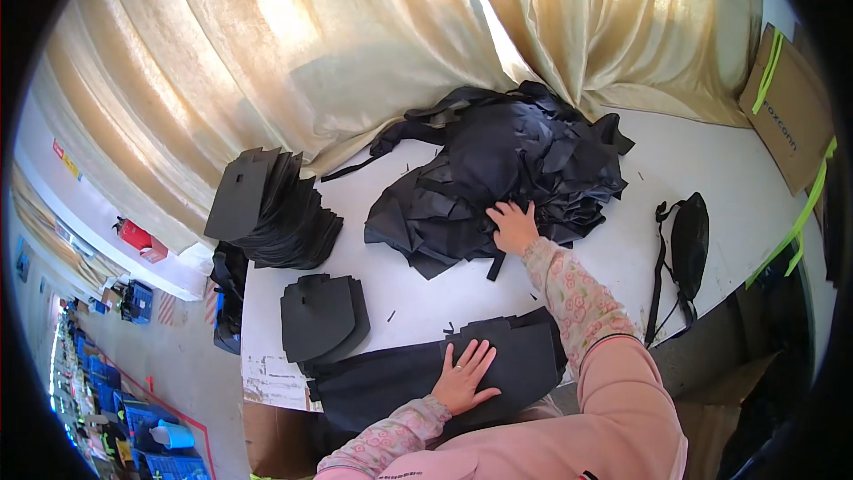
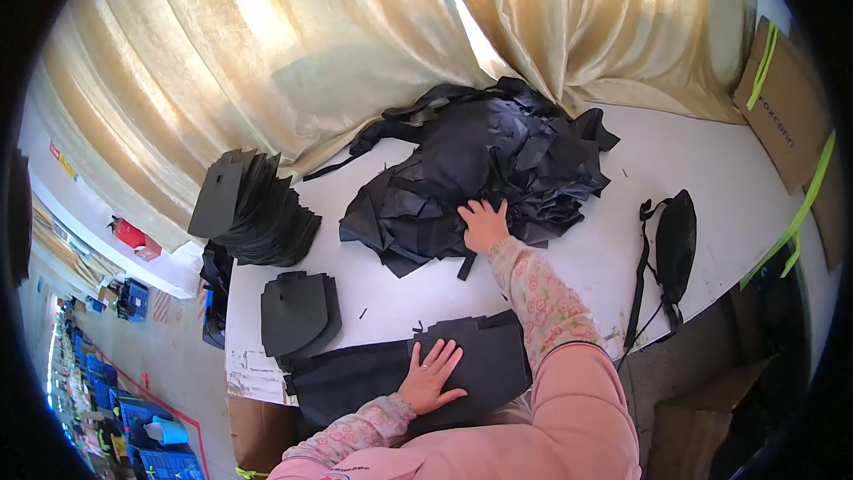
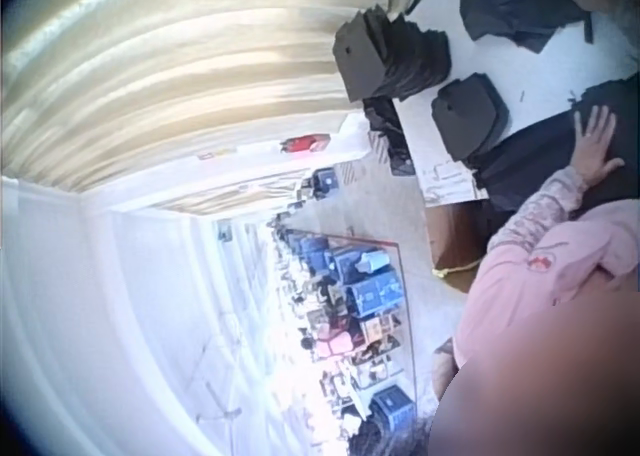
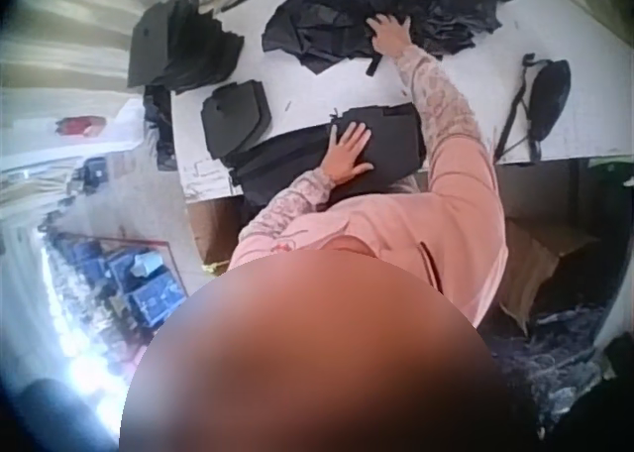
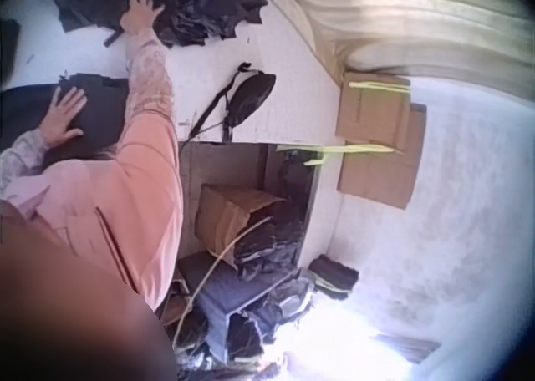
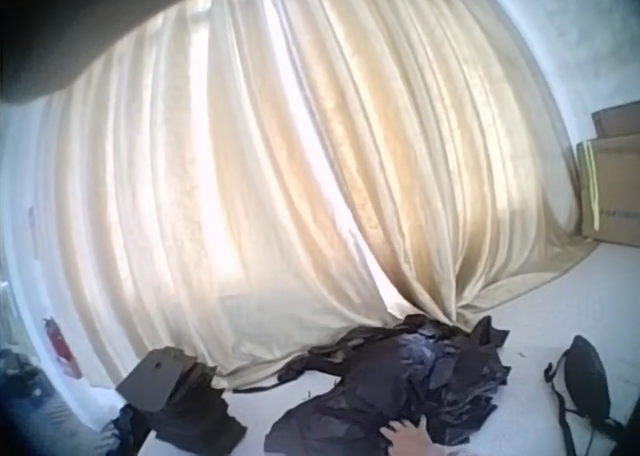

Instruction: Inspecting and handling black fabric pieces at a workstation in a factory environment.

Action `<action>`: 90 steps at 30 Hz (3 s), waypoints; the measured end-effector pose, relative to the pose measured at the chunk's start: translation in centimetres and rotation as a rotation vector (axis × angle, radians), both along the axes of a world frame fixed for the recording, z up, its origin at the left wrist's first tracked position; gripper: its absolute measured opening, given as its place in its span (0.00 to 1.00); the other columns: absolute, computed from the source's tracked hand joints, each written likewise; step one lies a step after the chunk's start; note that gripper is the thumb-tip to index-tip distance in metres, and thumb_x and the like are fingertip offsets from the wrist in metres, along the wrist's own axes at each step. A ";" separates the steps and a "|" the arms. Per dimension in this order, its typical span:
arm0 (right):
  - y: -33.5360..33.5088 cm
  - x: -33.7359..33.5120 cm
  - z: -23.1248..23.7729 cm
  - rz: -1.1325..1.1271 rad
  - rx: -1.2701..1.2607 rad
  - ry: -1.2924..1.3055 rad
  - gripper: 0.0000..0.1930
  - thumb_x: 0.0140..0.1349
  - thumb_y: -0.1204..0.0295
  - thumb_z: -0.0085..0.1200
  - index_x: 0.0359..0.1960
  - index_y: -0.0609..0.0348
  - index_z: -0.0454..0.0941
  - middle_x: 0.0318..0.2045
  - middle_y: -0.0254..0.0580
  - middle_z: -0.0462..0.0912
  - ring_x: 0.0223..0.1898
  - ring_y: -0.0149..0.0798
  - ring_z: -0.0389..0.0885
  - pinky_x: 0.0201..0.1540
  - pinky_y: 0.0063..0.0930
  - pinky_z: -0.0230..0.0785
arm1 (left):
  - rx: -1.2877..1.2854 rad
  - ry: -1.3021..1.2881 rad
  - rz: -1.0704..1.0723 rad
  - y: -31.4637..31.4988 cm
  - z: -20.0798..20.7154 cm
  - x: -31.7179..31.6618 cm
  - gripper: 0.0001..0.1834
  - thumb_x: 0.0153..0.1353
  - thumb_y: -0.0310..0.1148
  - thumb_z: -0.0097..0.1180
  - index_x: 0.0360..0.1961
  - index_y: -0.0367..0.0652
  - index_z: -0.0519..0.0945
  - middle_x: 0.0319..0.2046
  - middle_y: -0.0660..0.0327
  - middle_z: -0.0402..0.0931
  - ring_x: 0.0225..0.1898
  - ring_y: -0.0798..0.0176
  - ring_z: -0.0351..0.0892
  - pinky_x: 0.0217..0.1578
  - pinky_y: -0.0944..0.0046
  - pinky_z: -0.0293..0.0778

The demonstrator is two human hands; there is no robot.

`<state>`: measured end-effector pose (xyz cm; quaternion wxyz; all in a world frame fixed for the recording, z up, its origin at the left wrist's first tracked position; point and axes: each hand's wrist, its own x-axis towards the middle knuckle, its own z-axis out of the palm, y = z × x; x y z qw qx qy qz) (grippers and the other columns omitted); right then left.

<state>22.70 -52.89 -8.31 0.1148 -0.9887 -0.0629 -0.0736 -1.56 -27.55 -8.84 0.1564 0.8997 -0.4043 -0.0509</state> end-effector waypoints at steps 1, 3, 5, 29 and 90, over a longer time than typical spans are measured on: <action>0.2 -0.7 0.1 0.023 0.058 0.042 0.29 0.55 0.64 0.56 0.62 0.44 0.70 0.62 0.39 0.68 0.66 0.48 0.62 0.66 0.75 0.37 | 0.023 0.003 0.003 0.0 0.1 -0.2 0.45 0.60 0.62 0.51 0.71 0.46 0.55 0.72 0.56 0.49 0.74 0.53 0.45 0.66 0.31 0.39; 1.2 -2.7 1.9 0.014 0.280 -0.034 0.21 0.54 0.73 0.57 0.53 0.47 0.76 0.49 0.34 0.78 0.56 0.40 0.73 0.68 0.69 0.40 | 0.004 0.001 0.005 0.0 -0.1 -0.3 0.45 0.61 0.62 0.50 0.71 0.46 0.55 0.72 0.56 0.49 0.74 0.53 0.45 0.66 0.32 0.39; 0.2 -3.5 3.4 0.024 0.310 -0.186 0.18 0.55 0.74 0.56 0.49 0.47 0.77 0.45 0.34 0.80 0.51 0.40 0.75 0.67 0.65 0.43 | -0.016 0.001 -0.004 -0.2 -0.2 -0.5 0.45 0.61 0.62 0.50 0.71 0.46 0.55 0.73 0.56 0.49 0.74 0.53 0.45 0.67 0.32 0.39; 6.0 -22.8 23.6 0.655 0.663 -0.552 0.29 0.50 0.71 0.68 0.56 0.56 0.73 0.49 0.42 0.74 0.47 0.42 0.75 0.48 0.32 0.67 | -1.000 0.195 0.231 3.4 18.6 8.2 0.10 0.57 0.23 0.59 0.41 0.36 0.77 0.29 0.64 0.78 0.34 0.74 0.75 0.38 0.71 0.72; -3.2 -28.0 19.4 0.673 0.671 0.774 0.13 0.60 0.75 0.58 0.46 0.62 0.78 0.32 0.41 0.84 0.31 0.33 0.81 0.37 0.26 0.73 | -0.259 0.550 0.737 29.9 16.4 -1.5 0.08 0.51 0.18 0.64 0.33 0.36 0.83 0.27 0.61 0.81 0.31 0.72 0.77 0.36 0.70 0.73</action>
